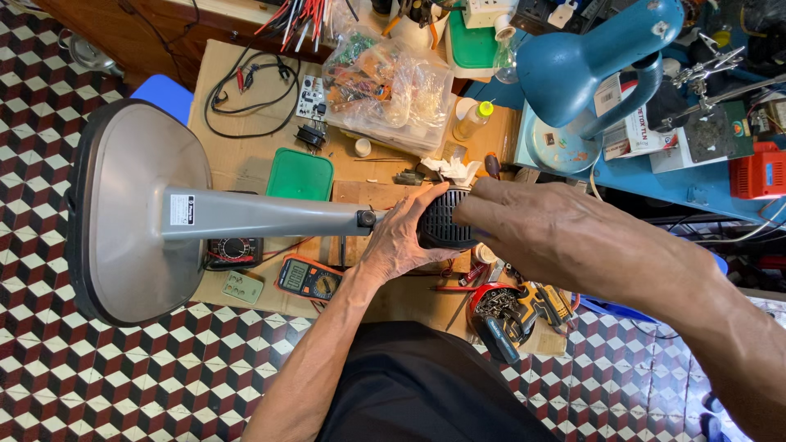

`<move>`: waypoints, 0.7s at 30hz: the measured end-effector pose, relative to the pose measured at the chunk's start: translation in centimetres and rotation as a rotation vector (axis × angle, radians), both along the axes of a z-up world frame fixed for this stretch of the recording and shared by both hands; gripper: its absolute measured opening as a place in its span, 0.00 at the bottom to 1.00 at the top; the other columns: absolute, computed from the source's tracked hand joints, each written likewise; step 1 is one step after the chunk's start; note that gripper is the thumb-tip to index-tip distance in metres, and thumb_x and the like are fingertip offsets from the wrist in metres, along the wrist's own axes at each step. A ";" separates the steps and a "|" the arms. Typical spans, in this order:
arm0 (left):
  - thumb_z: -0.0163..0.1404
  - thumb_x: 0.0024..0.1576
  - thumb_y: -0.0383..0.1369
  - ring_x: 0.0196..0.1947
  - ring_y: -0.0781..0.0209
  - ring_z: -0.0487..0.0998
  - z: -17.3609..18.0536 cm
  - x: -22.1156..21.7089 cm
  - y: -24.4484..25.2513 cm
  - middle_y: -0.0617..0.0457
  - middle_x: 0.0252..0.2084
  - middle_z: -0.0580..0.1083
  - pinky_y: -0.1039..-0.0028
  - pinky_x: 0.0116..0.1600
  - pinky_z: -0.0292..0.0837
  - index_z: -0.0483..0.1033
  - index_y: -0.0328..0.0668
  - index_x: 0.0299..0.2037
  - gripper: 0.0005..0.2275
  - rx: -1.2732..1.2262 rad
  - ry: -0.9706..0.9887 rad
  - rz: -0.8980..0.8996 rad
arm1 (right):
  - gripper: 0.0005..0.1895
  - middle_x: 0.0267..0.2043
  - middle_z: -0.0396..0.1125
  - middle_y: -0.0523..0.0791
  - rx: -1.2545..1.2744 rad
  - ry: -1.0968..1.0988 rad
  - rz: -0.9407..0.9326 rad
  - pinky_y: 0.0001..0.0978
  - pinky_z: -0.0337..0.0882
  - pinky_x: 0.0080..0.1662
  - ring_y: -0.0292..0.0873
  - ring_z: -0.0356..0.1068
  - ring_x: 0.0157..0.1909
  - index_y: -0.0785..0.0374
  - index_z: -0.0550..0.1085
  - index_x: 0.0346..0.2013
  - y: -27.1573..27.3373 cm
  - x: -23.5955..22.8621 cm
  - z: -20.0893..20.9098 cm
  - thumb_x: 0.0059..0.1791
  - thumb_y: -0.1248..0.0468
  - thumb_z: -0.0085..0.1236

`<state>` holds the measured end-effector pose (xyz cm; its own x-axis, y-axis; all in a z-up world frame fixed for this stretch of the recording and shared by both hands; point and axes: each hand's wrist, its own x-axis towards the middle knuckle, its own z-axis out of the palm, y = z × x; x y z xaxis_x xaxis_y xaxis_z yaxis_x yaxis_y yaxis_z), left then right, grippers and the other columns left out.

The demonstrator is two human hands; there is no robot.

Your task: The person disassembles a pedestal fan by removing the rear grille and motor housing using a screwdriver and a power drill. They then reassemble the fan and test it by pressing the control buttons on the base.

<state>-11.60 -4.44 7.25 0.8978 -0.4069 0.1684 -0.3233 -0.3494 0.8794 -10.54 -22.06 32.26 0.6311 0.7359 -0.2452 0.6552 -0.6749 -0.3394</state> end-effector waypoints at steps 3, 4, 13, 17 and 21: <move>0.70 0.41 0.47 0.65 0.43 0.72 -0.4 0.0 -0.1 0.45 0.68 0.67 0.57 0.68 0.69 0.57 0.57 0.71 0.46 -0.018 -0.004 0.000 | 0.12 0.37 0.63 0.44 -0.055 0.119 -0.028 0.45 0.71 0.38 0.49 0.70 0.37 0.60 0.66 0.44 -0.9 0.4 0.2 0.46 0.67 0.54; 0.70 0.41 0.47 0.65 0.44 0.72 -0.5 -0.1 -0.2 0.46 0.68 0.67 0.57 0.68 0.70 0.57 0.57 0.71 0.46 -0.017 0.007 -0.002 | 0.13 0.36 0.63 0.44 -0.091 0.178 -0.066 0.45 0.70 0.37 0.48 0.70 0.36 0.59 0.66 0.44 -1.2 0.7 0.3 0.46 0.66 0.54; 0.71 0.42 0.45 0.65 0.42 0.72 -1.0 -0.1 -0.1 0.43 0.67 0.68 0.57 0.68 0.69 0.57 0.55 0.71 0.46 -0.017 -0.036 0.009 | 0.11 0.39 0.64 0.40 -0.321 0.219 -0.049 0.39 0.73 0.45 0.42 0.70 0.46 0.56 0.68 0.45 -1.0 0.8 0.9 0.48 0.67 0.51; 0.71 0.41 0.45 0.65 0.42 0.71 -1.2 -0.3 -0.2 0.43 0.67 0.68 0.57 0.68 0.68 0.56 0.54 0.71 0.47 -0.010 -0.020 0.013 | 0.12 0.43 0.67 0.41 -0.058 0.234 0.019 0.40 0.71 0.50 0.43 0.70 0.49 0.60 0.71 0.44 -2.4 -0.2 0.3 0.46 0.68 0.52; 0.72 0.40 0.43 0.66 0.42 0.70 -1.1 -0.1 -0.2 0.44 0.67 0.67 0.57 0.69 0.66 0.57 0.54 0.70 0.47 -0.023 -0.036 0.018 | 0.17 0.50 0.69 0.43 -0.009 0.199 0.031 0.40 0.69 0.54 0.46 0.69 0.54 0.60 0.72 0.49 -3.9 -0.6 -0.7 0.45 0.68 0.53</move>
